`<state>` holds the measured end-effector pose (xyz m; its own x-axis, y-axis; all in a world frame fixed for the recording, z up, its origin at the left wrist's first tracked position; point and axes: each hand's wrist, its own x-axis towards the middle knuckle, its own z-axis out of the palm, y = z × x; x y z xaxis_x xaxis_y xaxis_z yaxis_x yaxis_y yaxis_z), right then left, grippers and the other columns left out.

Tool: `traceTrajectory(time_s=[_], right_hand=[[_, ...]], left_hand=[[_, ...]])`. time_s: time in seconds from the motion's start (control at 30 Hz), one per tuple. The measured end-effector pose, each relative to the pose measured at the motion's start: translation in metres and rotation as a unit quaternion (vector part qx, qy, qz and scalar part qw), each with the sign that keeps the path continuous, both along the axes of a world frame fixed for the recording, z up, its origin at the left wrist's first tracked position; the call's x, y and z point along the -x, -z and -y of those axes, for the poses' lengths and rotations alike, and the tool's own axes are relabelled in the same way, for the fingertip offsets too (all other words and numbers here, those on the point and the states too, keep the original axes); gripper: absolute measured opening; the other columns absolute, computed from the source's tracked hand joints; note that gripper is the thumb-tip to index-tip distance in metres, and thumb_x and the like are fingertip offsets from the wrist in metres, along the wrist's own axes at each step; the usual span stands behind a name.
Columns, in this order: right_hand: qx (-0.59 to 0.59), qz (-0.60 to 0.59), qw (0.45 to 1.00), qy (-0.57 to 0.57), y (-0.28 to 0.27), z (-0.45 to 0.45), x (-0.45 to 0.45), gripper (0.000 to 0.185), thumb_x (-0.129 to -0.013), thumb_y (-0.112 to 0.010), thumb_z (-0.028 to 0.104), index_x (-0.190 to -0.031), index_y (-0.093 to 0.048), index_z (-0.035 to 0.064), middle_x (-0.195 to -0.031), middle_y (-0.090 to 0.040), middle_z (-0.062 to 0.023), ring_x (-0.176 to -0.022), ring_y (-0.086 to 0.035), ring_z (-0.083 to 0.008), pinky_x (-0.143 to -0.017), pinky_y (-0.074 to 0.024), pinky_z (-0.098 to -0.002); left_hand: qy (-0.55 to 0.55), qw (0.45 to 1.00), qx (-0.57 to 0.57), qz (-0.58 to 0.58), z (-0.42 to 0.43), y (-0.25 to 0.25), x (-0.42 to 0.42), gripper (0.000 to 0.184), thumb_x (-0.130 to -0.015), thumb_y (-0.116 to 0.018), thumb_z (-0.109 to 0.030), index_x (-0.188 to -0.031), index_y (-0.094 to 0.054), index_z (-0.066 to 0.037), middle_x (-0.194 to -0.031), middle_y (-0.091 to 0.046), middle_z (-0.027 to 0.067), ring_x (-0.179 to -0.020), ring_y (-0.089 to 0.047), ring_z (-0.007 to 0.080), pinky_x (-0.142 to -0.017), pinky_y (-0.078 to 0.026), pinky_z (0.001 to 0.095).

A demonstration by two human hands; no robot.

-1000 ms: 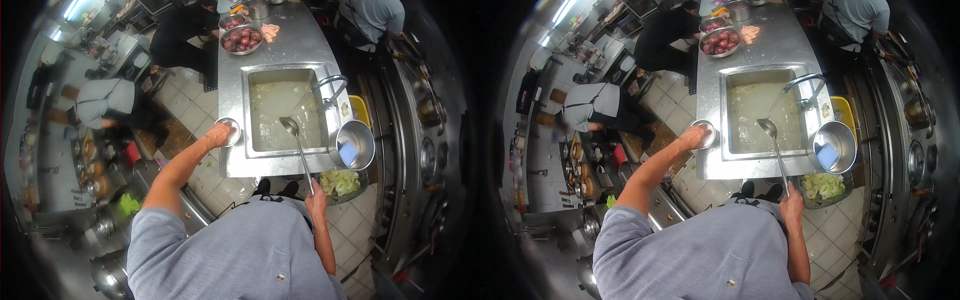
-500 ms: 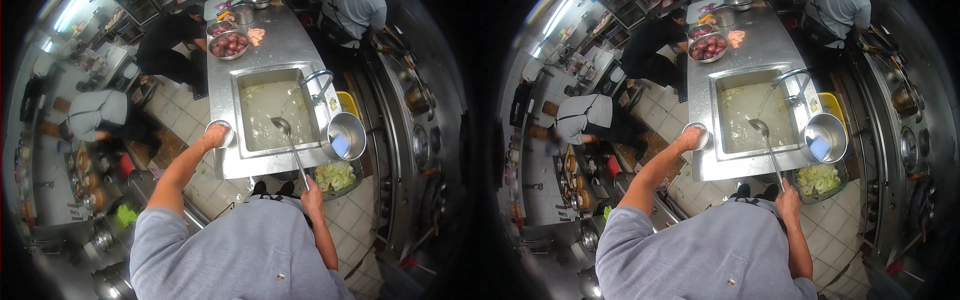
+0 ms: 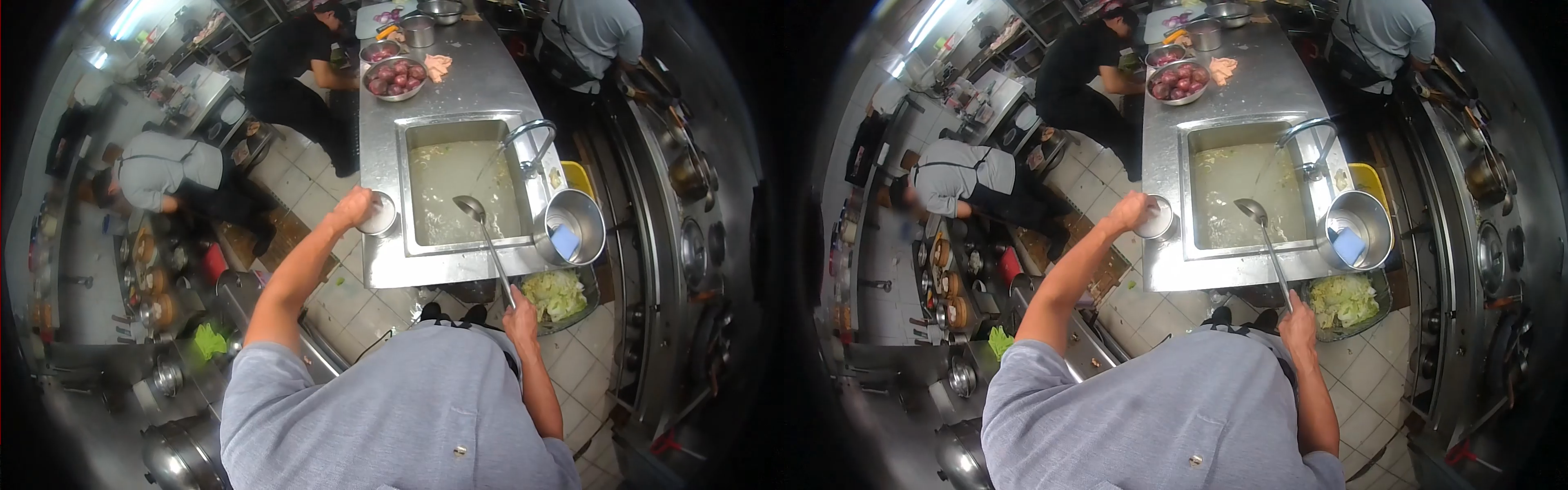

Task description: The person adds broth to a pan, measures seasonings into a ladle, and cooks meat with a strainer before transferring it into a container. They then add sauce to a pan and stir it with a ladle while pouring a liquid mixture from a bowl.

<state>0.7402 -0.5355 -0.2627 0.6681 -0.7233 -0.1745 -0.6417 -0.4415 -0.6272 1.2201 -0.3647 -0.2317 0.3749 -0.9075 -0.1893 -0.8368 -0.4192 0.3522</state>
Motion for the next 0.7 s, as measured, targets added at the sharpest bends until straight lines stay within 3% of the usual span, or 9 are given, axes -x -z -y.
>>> traceTrajectory(time_s=[0.03,0.2,0.3,0.4,0.53,0.6,0.63,0.7], right_hand=[[-0.006,-0.003,1.000,0.003,0.000,0.000,0.000,0.055,-0.080,-0.059,-0.004,-0.135,-0.059,-0.0017,-0.102,-0.066,-0.0319,-0.095,-0.063,-0.0493,-0.085,-0.0516,-0.0527],[0.001,0.001,1.000,-0.001,0.002,0.002,0.001,0.055,-0.080,-0.059,-0.004,-0.135,-0.059,-0.0013,-0.100,-0.066,-0.0308,-0.095,-0.064,-0.0481,-0.084,-0.0515,-0.0524],[-0.002,-0.001,1.000,-0.003,0.001,0.002,0.001,0.055,-0.080,-0.059,-0.004,-0.135,-0.059,-0.0014,-0.100,-0.067,-0.0302,-0.094,-0.064,-0.0476,-0.083,-0.0516,-0.0524],[0.005,0.002,1.000,-0.002,0.001,0.003,0.001,0.054,-0.080,-0.059,-0.005,-0.134,-0.060,-0.0015,-0.100,-0.067,-0.0299,-0.094,-0.064,-0.0475,-0.083,-0.0516,-0.0524],[0.003,0.015,1.000,-0.004,-0.003,0.002,0.002,0.054,-0.080,-0.059,-0.005,-0.133,-0.060,-0.0011,-0.100,-0.067,-0.0299,-0.094,-0.064,-0.0480,-0.083,-0.0516,-0.0526],[-0.002,0.004,1.000,-0.002,-0.002,0.003,0.002,0.054,-0.080,-0.059,-0.005,-0.134,-0.060,-0.0009,-0.101,-0.066,-0.0301,-0.095,-0.064,-0.0484,-0.084,-0.0516,-0.0525],[-0.006,-0.004,1.000,-0.002,-0.002,0.003,0.002,0.053,-0.081,-0.059,-0.005,-0.134,-0.059,-0.0007,-0.102,-0.066,-0.0302,-0.097,-0.064,-0.0487,-0.084,-0.0517,-0.0525],[-0.013,0.001,1.000,0.004,-0.003,0.002,0.003,0.053,-0.081,-0.059,-0.005,-0.134,-0.059,-0.0003,-0.103,-0.066,-0.0303,-0.097,-0.064,-0.0489,-0.084,-0.0517,-0.0524]], left_hand=[[-0.006,1.000,0.015,-0.007,0.003,-0.024,0.004,0.026,-0.079,-0.063,-0.008,-0.101,-0.075,-0.002,-0.096,-0.073,0.0221,-0.094,-0.070,0.0391,-0.085,-0.055,0.0441],[0.040,0.998,-0.040,-0.006,0.011,-0.070,-0.003,0.023,-0.081,-0.063,-0.010,-0.098,-0.076,-0.002,-0.095,-0.073,0.0208,-0.092,-0.071,0.0370,-0.081,-0.056,0.0416],[0.037,0.999,-0.001,-0.012,0.020,-0.102,0.015,0.021,-0.079,-0.067,-0.008,-0.096,-0.077,-0.004,-0.092,-0.074,0.0193,-0.091,-0.071,0.0366,-0.082,-0.056,0.0414],[0.035,0.999,-0.007,0.000,0.020,-0.081,0.012,0.019,-0.079,-0.065,-0.006,-0.094,-0.076,-0.003,-0.090,-0.074,0.0192,-0.088,-0.070,0.0372,-0.080,-0.055,0.0431],[0.009,1.000,-0.017,-0.020,0.006,-0.002,0.001,0.025,-0.077,-0.067,-0.005,-0.101,-0.075,-0.004,-0.095,-0.073,0.0198,-0.094,-0.070,0.0376,-0.085,-0.054,0.0433],[0.060,0.998,-0.013,-0.003,-0.003,0.023,0.003,0.040,-0.075,-0.067,-0.001,-0.114,-0.072,-0.007,-0.107,-0.072,0.0216,-0.104,-0.068,0.0382,-0.095,-0.053,0.0432],[0.069,0.994,-0.082,0.024,-0.004,0.030,0.004,0.051,-0.075,-0.069,-0.003,-0.125,-0.067,-0.009,-0.115,-0.070,0.0220,-0.111,-0.065,0.0386,-0.101,-0.050,0.0436],[0.076,0.992,-0.092,0.031,-0.003,0.030,0.003,0.051,-0.075,-0.071,-0.006,-0.125,-0.066,-0.009,-0.117,-0.068,0.0220,-0.113,-0.064,0.0393,-0.100,-0.050,0.0449]])
